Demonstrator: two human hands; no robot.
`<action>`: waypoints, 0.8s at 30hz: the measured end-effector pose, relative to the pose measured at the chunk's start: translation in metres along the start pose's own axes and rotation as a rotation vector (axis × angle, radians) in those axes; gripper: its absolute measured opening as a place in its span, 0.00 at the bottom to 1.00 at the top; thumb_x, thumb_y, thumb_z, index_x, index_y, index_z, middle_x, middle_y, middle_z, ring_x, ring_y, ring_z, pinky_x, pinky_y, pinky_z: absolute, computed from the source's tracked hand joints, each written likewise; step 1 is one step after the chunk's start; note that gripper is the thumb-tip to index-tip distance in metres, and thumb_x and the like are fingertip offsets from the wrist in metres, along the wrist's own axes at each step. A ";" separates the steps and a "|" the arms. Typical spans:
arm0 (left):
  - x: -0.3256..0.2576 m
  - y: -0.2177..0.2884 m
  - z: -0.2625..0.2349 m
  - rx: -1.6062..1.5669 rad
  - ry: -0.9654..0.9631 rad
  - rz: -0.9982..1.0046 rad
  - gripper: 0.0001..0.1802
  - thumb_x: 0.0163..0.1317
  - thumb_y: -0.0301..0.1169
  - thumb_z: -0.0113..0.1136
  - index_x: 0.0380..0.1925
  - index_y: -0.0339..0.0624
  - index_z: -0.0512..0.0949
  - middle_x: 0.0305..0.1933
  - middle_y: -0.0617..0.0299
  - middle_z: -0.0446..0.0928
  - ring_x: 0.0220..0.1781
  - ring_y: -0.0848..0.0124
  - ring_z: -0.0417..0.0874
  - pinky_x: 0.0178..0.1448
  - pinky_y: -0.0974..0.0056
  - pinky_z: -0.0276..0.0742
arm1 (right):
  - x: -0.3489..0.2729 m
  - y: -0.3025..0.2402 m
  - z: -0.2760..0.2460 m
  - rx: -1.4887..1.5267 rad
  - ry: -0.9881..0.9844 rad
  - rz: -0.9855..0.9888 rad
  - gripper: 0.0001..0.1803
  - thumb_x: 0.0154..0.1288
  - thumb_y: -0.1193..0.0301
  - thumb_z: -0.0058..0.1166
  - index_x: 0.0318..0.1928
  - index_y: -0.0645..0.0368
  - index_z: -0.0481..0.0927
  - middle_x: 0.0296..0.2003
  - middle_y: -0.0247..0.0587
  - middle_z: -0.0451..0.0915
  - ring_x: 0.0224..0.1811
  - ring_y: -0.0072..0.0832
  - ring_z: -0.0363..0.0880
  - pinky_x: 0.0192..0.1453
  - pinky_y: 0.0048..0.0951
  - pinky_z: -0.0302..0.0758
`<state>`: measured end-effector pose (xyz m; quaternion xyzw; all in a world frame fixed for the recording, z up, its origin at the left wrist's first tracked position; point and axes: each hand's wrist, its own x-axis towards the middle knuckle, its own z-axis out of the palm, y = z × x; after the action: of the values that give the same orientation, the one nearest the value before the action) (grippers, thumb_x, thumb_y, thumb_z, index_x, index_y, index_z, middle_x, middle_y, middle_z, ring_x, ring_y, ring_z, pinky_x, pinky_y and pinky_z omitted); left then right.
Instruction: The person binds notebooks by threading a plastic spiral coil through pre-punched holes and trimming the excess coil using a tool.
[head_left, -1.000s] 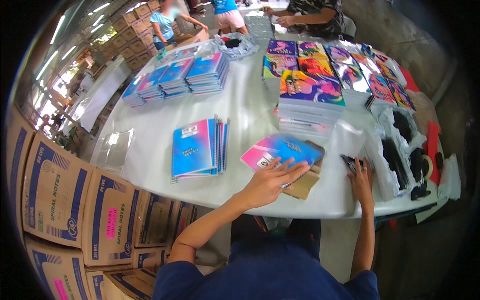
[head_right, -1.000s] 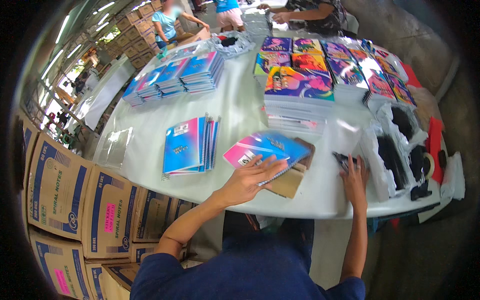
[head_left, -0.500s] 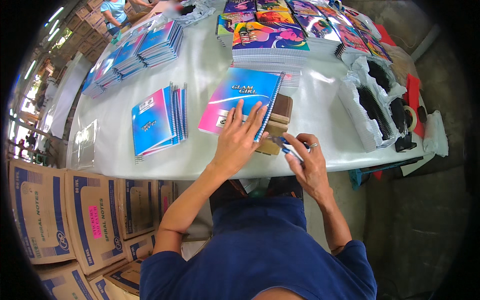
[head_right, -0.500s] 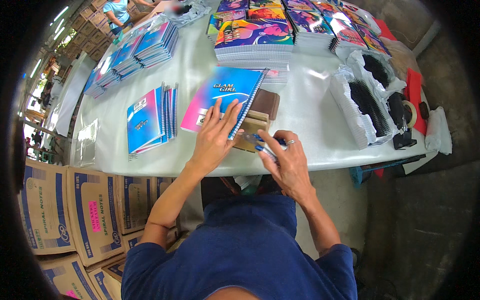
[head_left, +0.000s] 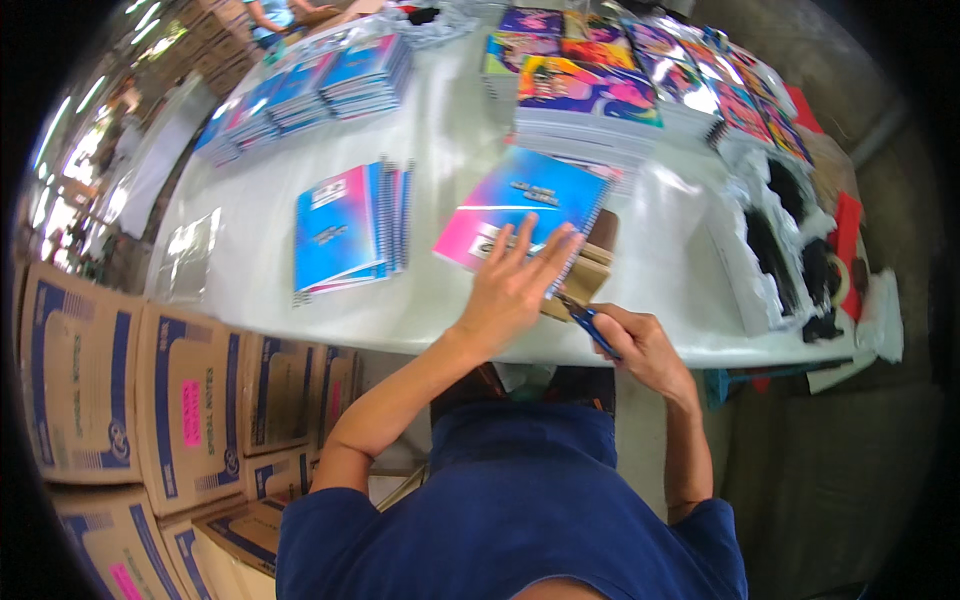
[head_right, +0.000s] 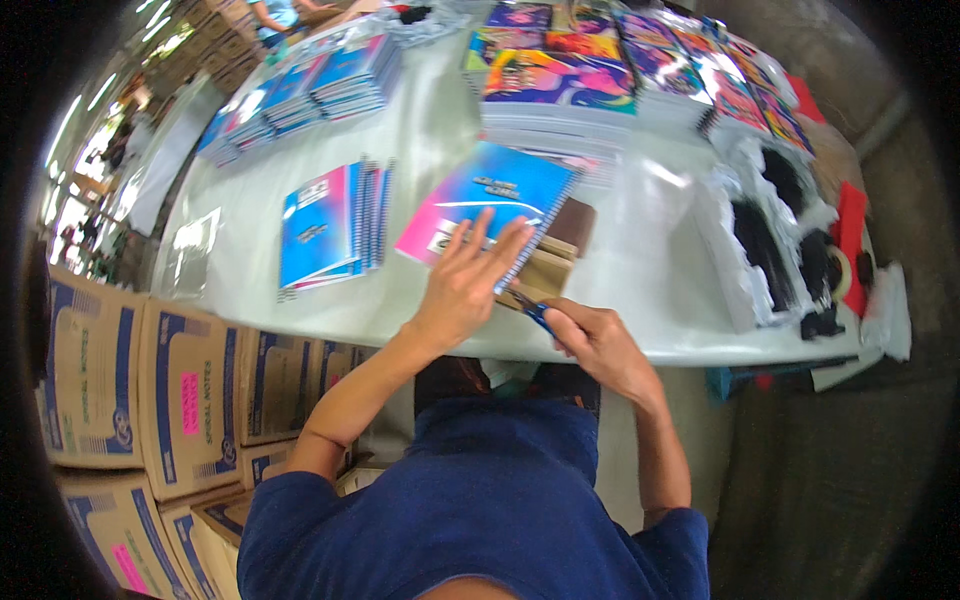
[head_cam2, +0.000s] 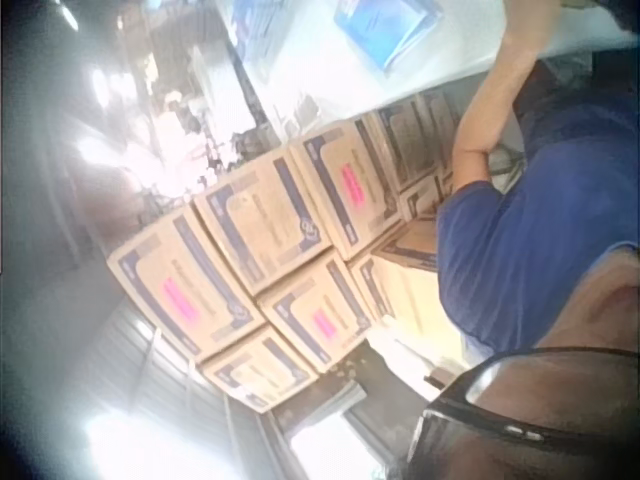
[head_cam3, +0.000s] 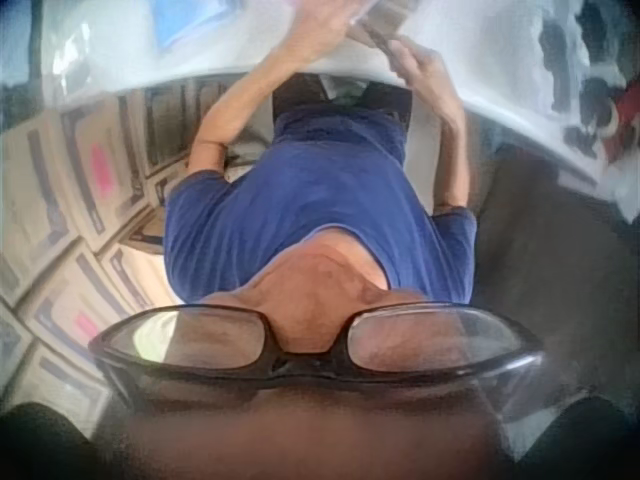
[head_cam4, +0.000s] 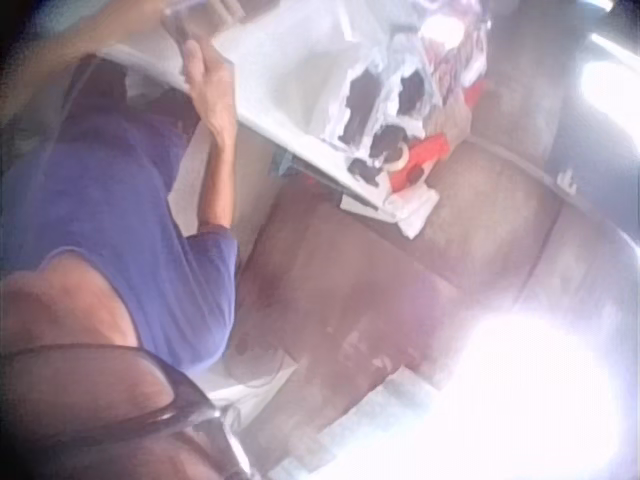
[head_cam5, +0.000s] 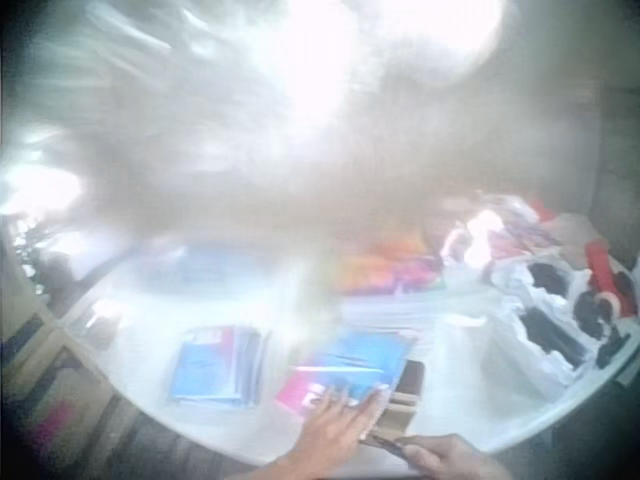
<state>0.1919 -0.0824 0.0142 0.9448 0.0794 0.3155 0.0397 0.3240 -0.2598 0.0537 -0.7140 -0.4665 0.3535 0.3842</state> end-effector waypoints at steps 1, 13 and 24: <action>0.001 0.001 -0.003 0.003 0.013 -0.005 0.35 0.57 0.27 0.61 0.68 0.47 0.67 0.70 0.60 0.68 0.70 0.49 0.68 0.70 0.41 0.61 | 0.000 -0.006 -0.006 -0.071 0.007 -0.092 0.15 0.70 0.66 0.53 0.53 0.60 0.80 0.30 0.46 0.74 0.33 0.35 0.74 0.40 0.32 0.71; 0.003 -0.104 -0.135 0.210 0.383 -0.222 0.34 0.56 0.23 0.63 0.66 0.52 0.70 0.66 0.63 0.73 0.66 0.52 0.73 0.64 0.51 0.70 | 0.053 0.113 -0.082 -0.801 0.611 -0.116 0.18 0.69 0.64 0.55 0.56 0.56 0.78 0.44 0.49 0.74 0.45 0.41 0.74 0.55 0.41 0.69; -0.098 -0.154 -0.090 -0.129 -0.318 -0.648 0.49 0.47 0.36 0.73 0.71 0.57 0.61 0.76 0.61 0.58 0.80 0.52 0.45 0.77 0.42 0.42 | 0.184 0.051 -0.171 -0.066 0.761 -0.186 0.23 0.64 0.53 0.61 0.41 0.64 0.81 0.29 0.38 0.79 0.32 0.25 0.77 0.37 0.25 0.75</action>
<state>0.0409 0.0541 0.0094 0.9034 0.3472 0.1401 0.2088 0.5498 -0.1381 0.0599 -0.7607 -0.3645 0.0124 0.5369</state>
